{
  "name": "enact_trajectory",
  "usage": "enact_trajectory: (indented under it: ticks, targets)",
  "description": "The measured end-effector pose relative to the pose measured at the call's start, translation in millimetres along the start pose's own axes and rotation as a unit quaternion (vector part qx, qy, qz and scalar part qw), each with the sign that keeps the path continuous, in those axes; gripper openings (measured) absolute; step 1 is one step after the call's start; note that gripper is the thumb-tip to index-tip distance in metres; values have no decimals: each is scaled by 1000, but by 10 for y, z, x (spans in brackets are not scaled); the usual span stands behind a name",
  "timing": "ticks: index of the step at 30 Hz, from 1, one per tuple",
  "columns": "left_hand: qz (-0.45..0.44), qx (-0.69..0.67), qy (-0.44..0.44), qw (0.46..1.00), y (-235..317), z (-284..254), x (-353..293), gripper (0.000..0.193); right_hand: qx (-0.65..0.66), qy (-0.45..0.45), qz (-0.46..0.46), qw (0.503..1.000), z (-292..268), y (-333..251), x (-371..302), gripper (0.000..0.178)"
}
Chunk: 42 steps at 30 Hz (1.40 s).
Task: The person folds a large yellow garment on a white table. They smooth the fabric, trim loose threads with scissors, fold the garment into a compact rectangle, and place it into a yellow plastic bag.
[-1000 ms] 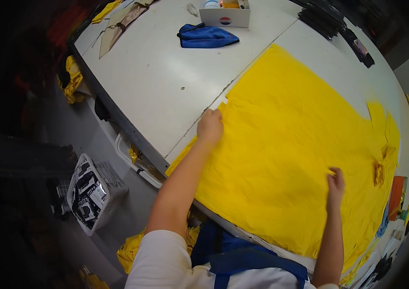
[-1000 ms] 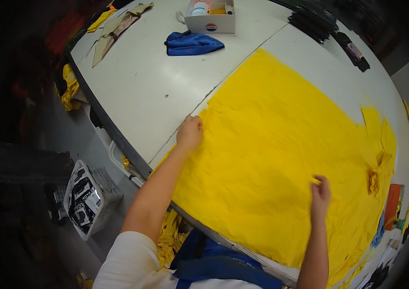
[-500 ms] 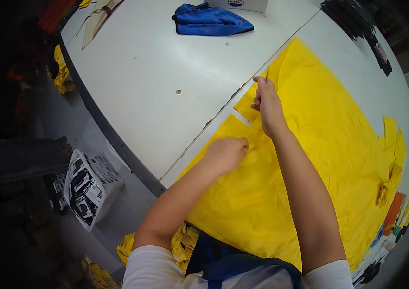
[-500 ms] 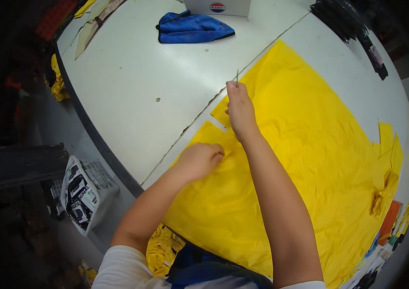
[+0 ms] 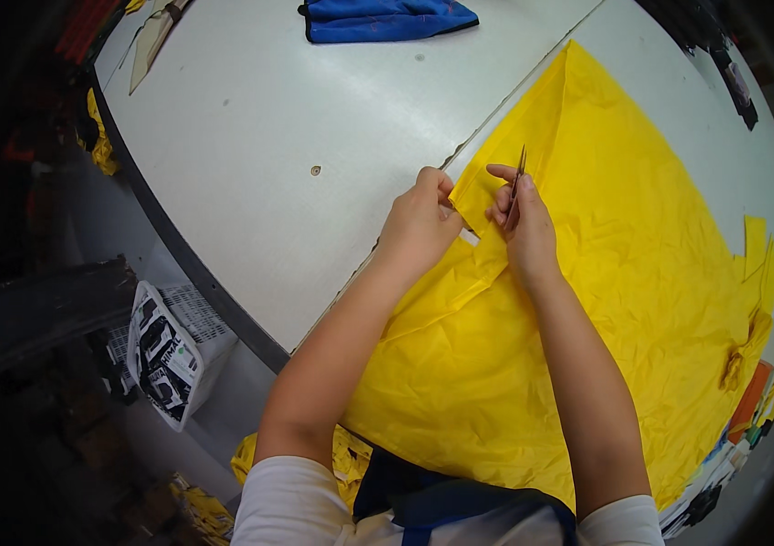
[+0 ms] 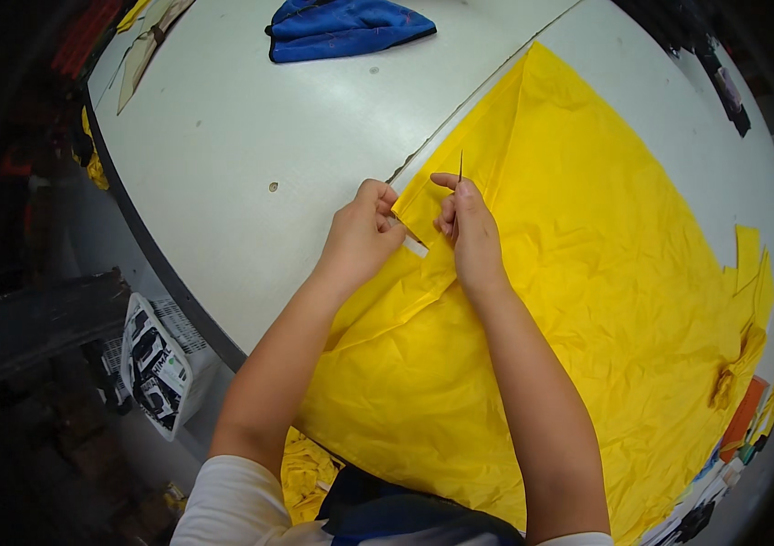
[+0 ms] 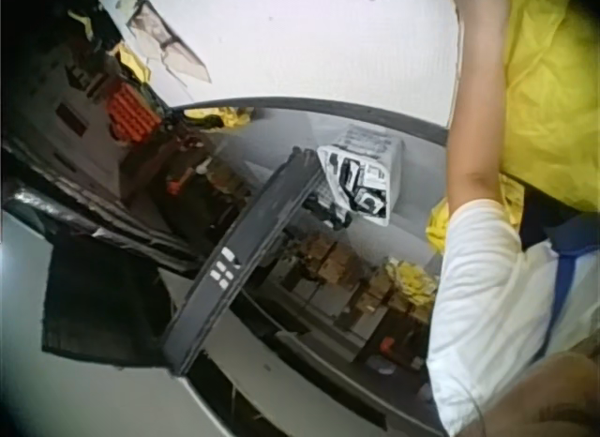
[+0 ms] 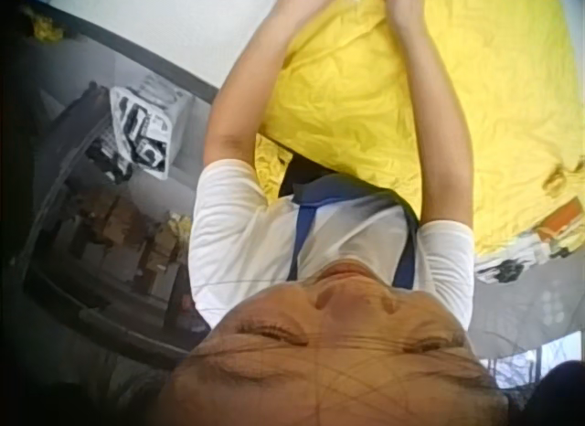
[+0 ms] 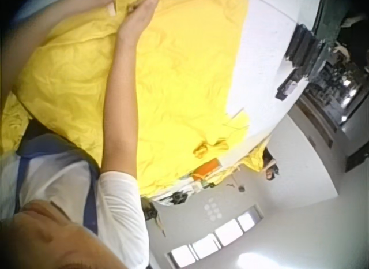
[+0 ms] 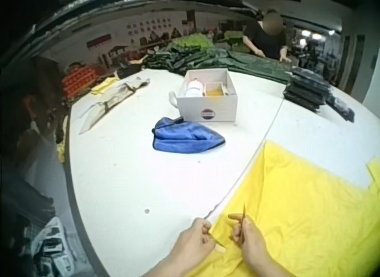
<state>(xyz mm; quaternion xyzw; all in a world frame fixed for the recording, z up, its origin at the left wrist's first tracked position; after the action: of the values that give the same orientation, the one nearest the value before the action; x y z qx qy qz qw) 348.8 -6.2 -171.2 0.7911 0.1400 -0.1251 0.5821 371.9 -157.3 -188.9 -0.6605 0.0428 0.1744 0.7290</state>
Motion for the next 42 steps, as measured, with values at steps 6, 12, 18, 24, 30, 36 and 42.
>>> enact_trajectory:
  ticks: [6, 12, 18, 24, 30, 36, 42]
  targets:
    - [37, -146, -15, 989, -150, 0, 21, 32, -279, 55, -82, 955, -36, -171, -149, 29]
    - [-11, -227, -19, 974, -153, -7, -9, 27, -414, -5, -148, 898, -169, -233, -260, 24]
    - [-16, -296, -29, 955, -198, 4, -8, 27, -363, -16, -142, 921, -137, -83, -214, 20]
    - [-27, -281, -34, 959, -187, -16, -6, 28, -323, -19, -101, 941, -94, -77, -181, 20]
    - [-33, -257, 48, 965, -169, -183, -20, 31, -355, 75, -170, 916, -298, -309, -445, 23]
    - [17, 43, 17, 999, -178, -296, -616, 42, -341, 250, -84, 902, -1687, -145, -1874, 26]
    - [-139, 225, -6, 965, 103, -302, -590, 59, -370, 454, 22, 810, -2835, 120, -3942, 20]
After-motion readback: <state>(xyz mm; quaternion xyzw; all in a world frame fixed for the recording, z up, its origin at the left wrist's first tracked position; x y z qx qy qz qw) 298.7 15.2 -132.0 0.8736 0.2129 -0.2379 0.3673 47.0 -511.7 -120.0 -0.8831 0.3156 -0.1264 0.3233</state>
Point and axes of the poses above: each hand's wrist, its own x-axis towards the middle knuckle, its own z-axis out of the palm, y = z × x, the point moved 1 cm from there along x, towards the middle knuckle, and after that the axes turned 10 degrees about -x, right-handed, at the moved point
